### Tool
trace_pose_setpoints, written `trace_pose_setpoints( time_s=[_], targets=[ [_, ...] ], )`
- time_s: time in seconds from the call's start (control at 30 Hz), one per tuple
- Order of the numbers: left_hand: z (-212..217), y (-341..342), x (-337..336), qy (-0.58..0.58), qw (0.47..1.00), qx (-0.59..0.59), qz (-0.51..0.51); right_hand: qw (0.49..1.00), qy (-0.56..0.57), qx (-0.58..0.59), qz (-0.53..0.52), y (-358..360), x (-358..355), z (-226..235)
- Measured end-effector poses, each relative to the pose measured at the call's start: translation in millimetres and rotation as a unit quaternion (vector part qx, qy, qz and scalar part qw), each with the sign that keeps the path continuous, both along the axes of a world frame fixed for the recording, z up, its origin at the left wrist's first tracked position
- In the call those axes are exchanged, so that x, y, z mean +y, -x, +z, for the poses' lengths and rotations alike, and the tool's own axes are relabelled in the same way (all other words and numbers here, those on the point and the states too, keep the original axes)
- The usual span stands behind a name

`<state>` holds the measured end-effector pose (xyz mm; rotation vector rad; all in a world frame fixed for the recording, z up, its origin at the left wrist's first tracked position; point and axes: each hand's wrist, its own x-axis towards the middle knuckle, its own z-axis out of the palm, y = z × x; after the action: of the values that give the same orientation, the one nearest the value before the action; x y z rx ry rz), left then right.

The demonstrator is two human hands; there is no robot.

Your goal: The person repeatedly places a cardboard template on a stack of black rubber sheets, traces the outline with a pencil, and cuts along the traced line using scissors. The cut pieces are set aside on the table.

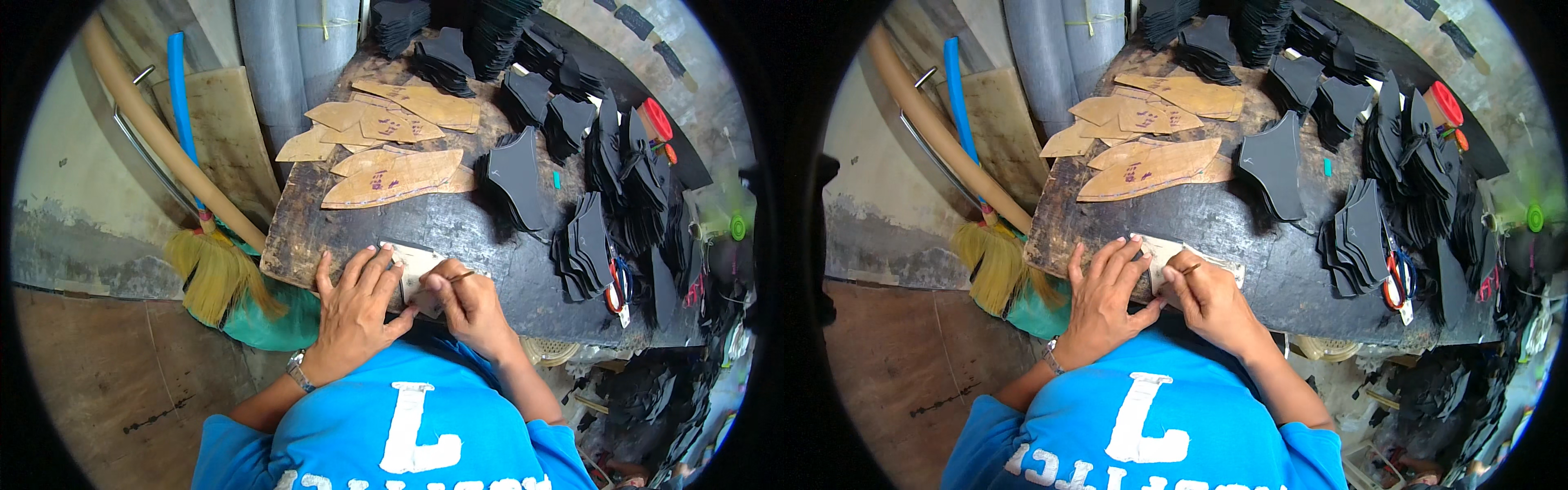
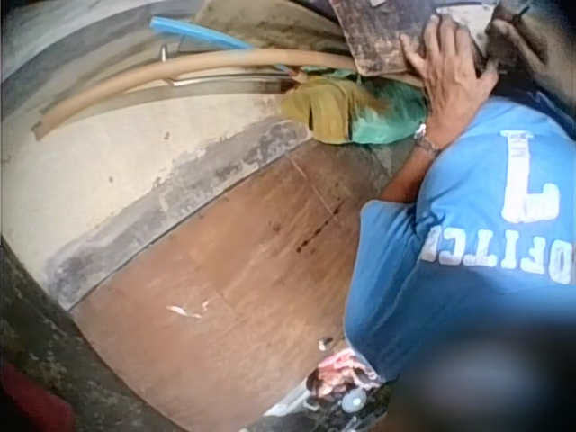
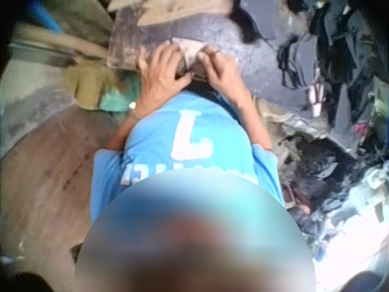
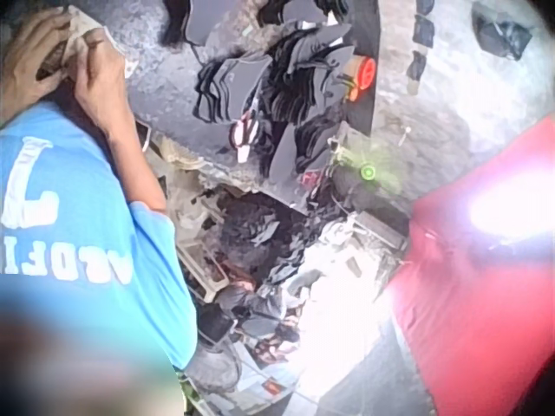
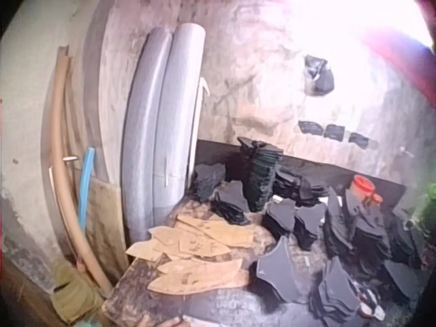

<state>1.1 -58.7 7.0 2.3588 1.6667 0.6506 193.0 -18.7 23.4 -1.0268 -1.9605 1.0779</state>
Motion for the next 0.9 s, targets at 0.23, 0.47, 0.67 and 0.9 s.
trace_pose_setpoints(
  time_s=[0.23,0.47,0.67,0.9],
  targets=[
    [-3,0,4,-0.010,1.000,0.010,0.002,0.987,-0.159,-0.020,0.028,8,12,-3],
    [-2,0,2,-0.002,1.000,0.018,-0.001,0.995,-0.096,0.000,-0.024,18,26,-4],
    [-1,1,1,-0.006,1.000,0.020,0.003,0.999,-0.020,-0.036,0.019,20,32,-2],
    [0,2,1,-0.003,0.999,0.046,0.005,0.999,-0.025,-0.018,0.008,23,39,5]
  ],
)
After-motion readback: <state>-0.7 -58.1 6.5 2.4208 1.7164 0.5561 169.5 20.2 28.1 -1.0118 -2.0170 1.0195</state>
